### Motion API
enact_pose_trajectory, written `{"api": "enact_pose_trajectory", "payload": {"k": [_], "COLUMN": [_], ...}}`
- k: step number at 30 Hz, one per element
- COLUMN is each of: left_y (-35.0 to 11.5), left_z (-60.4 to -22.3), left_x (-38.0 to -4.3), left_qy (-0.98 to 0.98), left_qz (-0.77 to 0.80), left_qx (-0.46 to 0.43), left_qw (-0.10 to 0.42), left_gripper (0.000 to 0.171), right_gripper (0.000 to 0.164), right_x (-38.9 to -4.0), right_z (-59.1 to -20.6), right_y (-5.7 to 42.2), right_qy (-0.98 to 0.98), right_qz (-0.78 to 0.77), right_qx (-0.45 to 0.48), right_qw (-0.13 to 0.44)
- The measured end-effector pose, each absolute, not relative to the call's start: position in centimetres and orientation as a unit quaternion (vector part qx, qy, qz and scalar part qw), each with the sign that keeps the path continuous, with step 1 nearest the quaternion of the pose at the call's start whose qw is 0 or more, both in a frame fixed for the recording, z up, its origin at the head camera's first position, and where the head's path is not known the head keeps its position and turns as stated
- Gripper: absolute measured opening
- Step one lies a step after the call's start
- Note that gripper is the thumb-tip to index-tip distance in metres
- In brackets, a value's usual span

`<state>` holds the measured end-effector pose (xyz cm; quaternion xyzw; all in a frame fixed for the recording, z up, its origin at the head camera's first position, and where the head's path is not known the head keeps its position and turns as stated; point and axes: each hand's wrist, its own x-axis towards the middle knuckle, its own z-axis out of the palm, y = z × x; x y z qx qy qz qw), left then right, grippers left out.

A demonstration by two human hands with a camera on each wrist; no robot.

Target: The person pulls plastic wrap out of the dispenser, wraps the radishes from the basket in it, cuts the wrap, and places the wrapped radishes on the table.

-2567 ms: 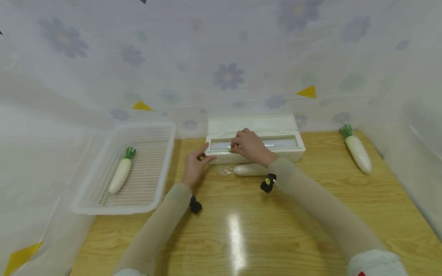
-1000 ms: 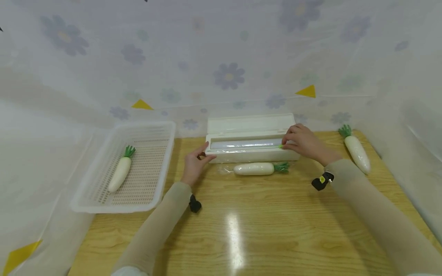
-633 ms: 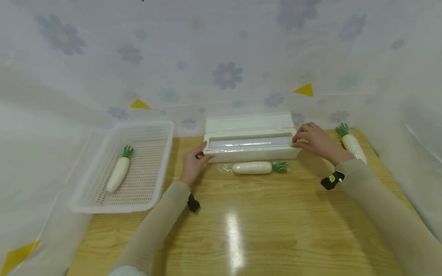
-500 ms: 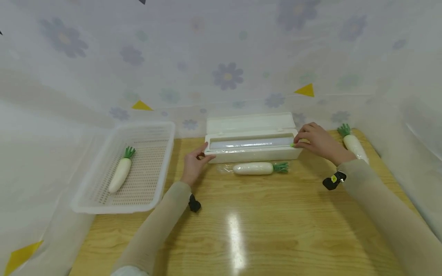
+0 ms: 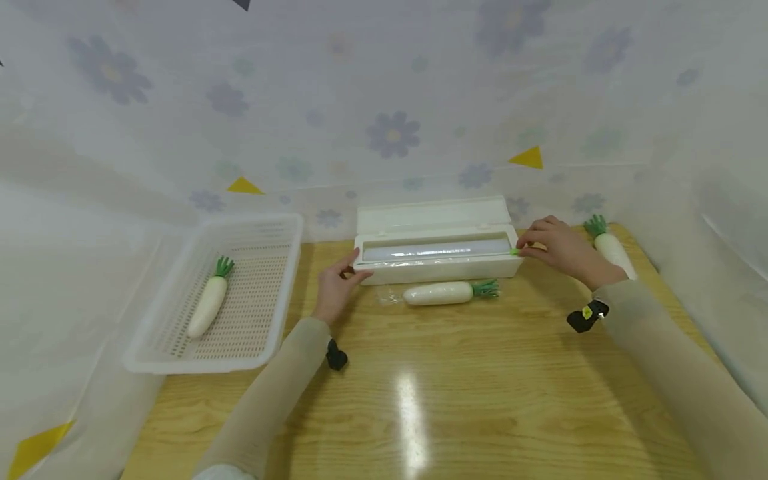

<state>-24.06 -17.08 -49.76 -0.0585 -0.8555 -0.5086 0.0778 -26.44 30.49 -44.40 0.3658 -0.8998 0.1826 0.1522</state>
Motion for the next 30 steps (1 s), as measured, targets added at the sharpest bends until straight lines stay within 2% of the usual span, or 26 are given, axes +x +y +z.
{"api": "enact_pose_trajectory", "payload": {"k": [7,10,12,15,19,21,23,26,30], "left_y": [-17.2,-17.3,-17.3,-17.1,-16.2,-15.4,-14.5,-12.6,-10.3], "left_z": [-49.6,-49.3,-49.2,-49.3,-49.6,-49.5,-49.3,-48.6,-47.7], "left_x": [-24.1,-24.1,-24.0,-23.4,-22.4,-22.0,-21.6,-21.1,-20.5], "left_qy": [-0.845,-0.840,-0.842,-0.854,-0.862,-0.865,-0.873,-0.892,-0.903], "left_qz": [-0.528,-0.539,-0.536,-0.515,-0.485,-0.457,-0.411,-0.307,-0.196], "left_qx": [-0.058,-0.054,-0.060,-0.061,-0.072,-0.105,-0.157,-0.260,-0.356], "left_qw": [0.063,0.042,0.035,0.045,0.128,0.179,0.209,0.206,0.137], "left_gripper": [0.062,0.062,0.063,0.063,0.056,0.047,0.035,0.025,0.030], "right_gripper": [0.008,0.015,0.021,0.024,0.023,0.022,0.020,0.022,0.030], "right_x": [-26.6,-26.3,-26.0,-25.4,-24.7,-24.2,-23.6,-22.7,-22.1], "right_z": [-44.7,-44.6,-44.6,-44.7,-45.0,-45.3,-45.8,-46.7,-48.1], "right_y": [30.4,30.1,29.6,28.4,26.0,24.7,23.4,21.8,19.9], "right_qy": [-0.929,-0.938,-0.938,-0.927,-0.885,-0.864,-0.851,-0.847,-0.858], "right_qz": [0.190,0.196,0.201,0.209,0.200,0.186,0.163,0.134,0.128], "right_qx": [0.307,0.282,0.273,0.280,0.349,0.392,0.428,0.456,0.449], "right_qw": [0.073,0.052,0.069,0.136,0.236,0.255,0.256,0.236,0.214]}}
